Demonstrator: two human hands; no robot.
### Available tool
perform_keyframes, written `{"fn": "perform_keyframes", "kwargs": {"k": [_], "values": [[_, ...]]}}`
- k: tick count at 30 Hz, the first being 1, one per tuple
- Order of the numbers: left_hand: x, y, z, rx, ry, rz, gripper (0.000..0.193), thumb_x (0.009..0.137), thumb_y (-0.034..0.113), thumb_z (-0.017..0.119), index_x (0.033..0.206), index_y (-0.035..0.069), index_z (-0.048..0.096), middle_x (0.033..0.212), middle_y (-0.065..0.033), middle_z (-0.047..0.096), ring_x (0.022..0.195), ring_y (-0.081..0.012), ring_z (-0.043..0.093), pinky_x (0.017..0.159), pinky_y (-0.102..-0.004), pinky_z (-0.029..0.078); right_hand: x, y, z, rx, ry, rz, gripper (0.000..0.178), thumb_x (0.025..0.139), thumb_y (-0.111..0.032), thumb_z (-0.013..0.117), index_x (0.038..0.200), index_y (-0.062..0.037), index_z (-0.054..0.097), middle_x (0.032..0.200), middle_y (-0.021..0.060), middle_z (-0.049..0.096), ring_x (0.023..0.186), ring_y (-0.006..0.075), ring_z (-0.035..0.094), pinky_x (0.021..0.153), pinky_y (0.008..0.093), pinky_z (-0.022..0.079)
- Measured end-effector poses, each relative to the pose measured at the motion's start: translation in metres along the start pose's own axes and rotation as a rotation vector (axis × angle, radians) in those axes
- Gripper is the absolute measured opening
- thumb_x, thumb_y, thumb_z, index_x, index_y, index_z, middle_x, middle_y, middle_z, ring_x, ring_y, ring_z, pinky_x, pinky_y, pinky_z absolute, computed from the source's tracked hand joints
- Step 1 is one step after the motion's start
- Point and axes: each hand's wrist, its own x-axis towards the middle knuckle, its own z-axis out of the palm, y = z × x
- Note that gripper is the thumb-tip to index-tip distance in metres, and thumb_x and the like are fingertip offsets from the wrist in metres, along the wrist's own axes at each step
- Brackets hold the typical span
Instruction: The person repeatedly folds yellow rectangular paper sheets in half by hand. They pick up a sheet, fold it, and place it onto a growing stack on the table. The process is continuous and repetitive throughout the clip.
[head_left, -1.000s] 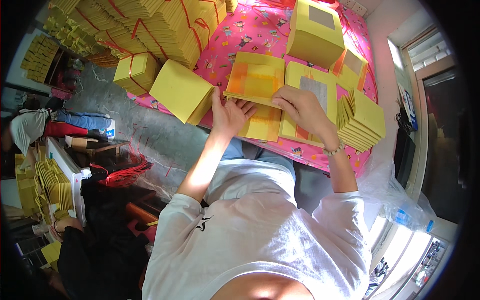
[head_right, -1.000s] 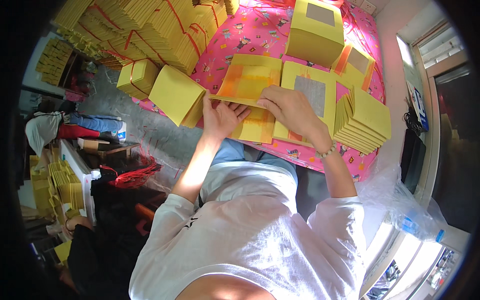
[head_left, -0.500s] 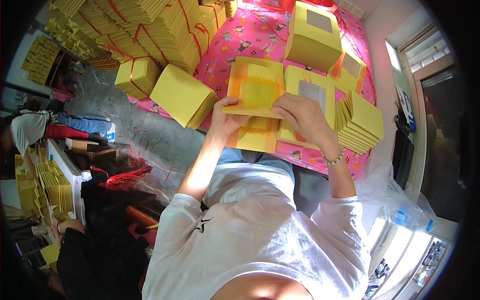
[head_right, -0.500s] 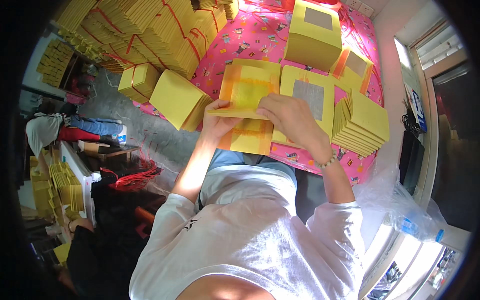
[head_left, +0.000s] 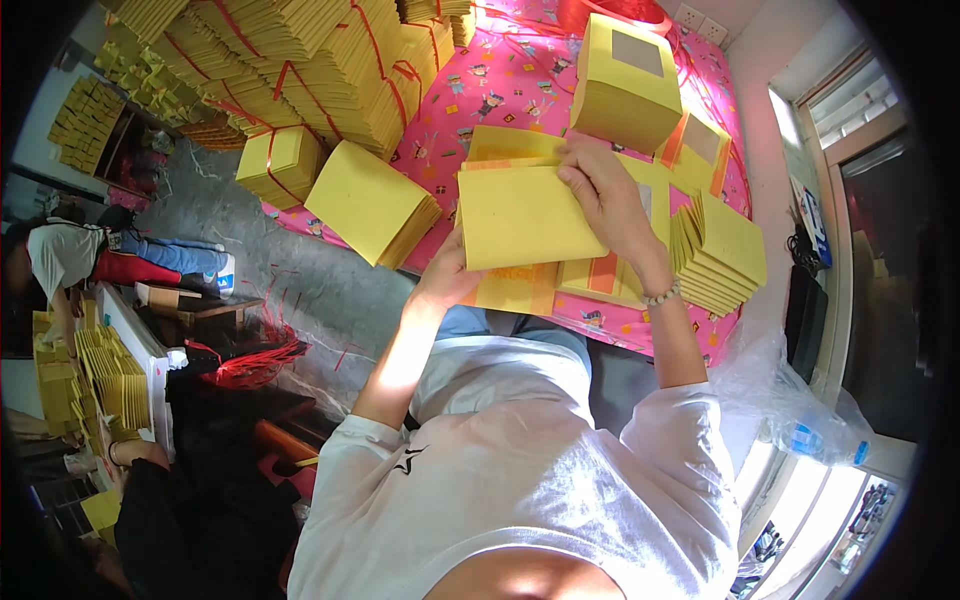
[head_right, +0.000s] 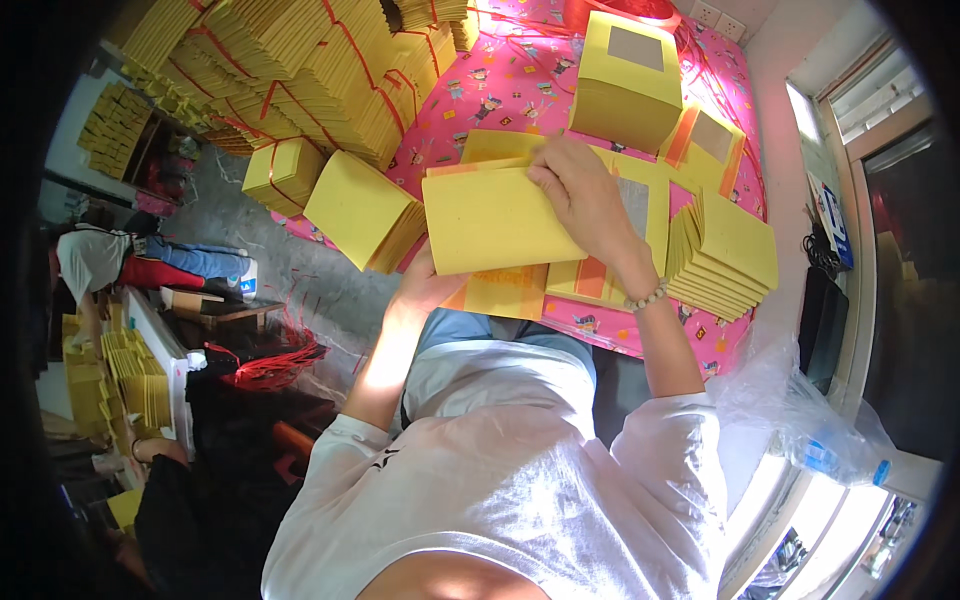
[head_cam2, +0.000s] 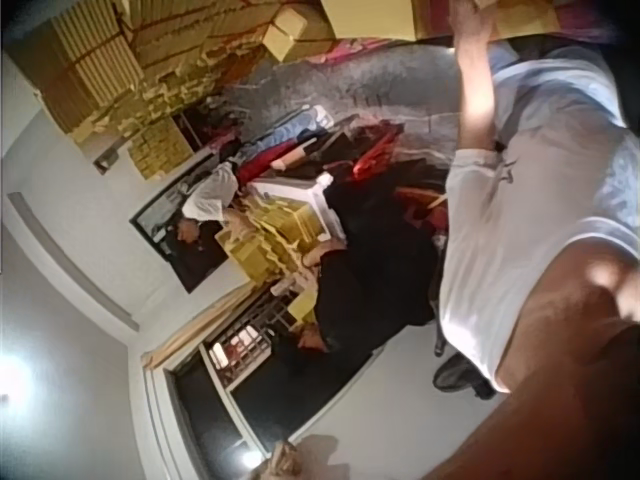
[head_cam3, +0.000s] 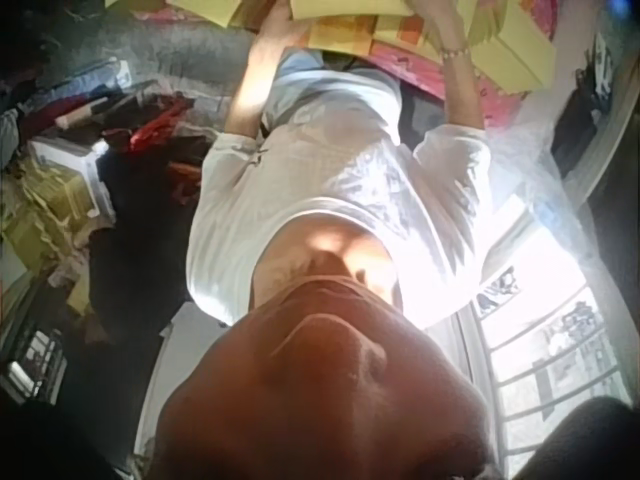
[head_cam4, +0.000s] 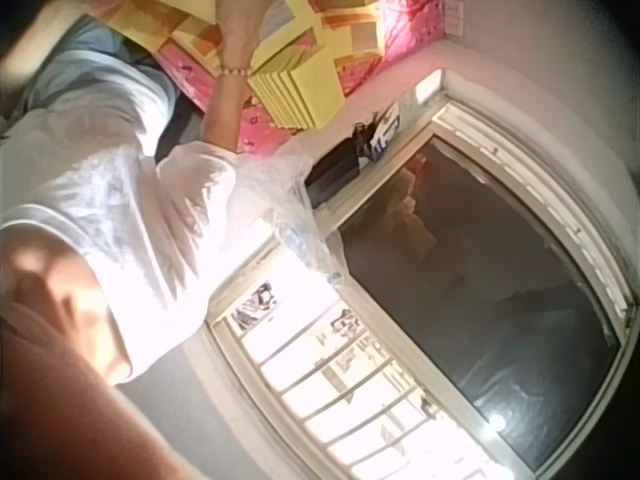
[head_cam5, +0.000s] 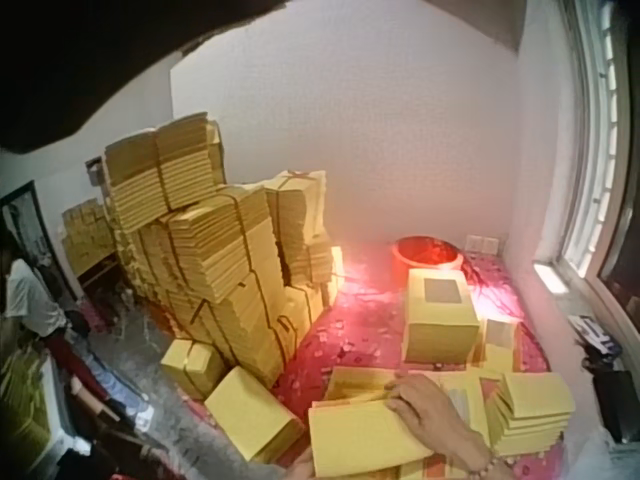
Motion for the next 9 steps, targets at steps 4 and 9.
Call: {"fn": "perform_keyframes", "kwargs": {"k": [4,9], "values": [[0.000,0.022,0.002,-0.363,-0.018,-0.181,0.057,0.091,0.031,0.063,0.136,0.000,0.045,0.129,-0.0105,0.053,0.121,-0.0196,0.050,0.099,-0.0331,0.043,-0.003,-0.008,-0.005,0.039,-0.128,-0.001,0.014,0.091,-0.017,0.059,0.091,-0.0033,0.055,0.091,0.0117,0.054,0.088,0.0312,0.055,0.073,0.0409,0.046],[0.000,0.037,-0.017,-0.725,-0.063,-0.273,0.080,0.090,0.060,0.053,0.142,0.001,0.039,0.137,-0.0123,0.050,0.126,-0.0217,0.047,0.105,-0.0357,0.037,-0.002,-0.034,-0.021,-0.072,-0.238,-0.098,0.013,0.091,-0.018,0.058,0.092,-0.0052,0.054,0.089,0.0118,0.052,0.086,0.0309,0.054,0.072,0.0412,0.045]]}}
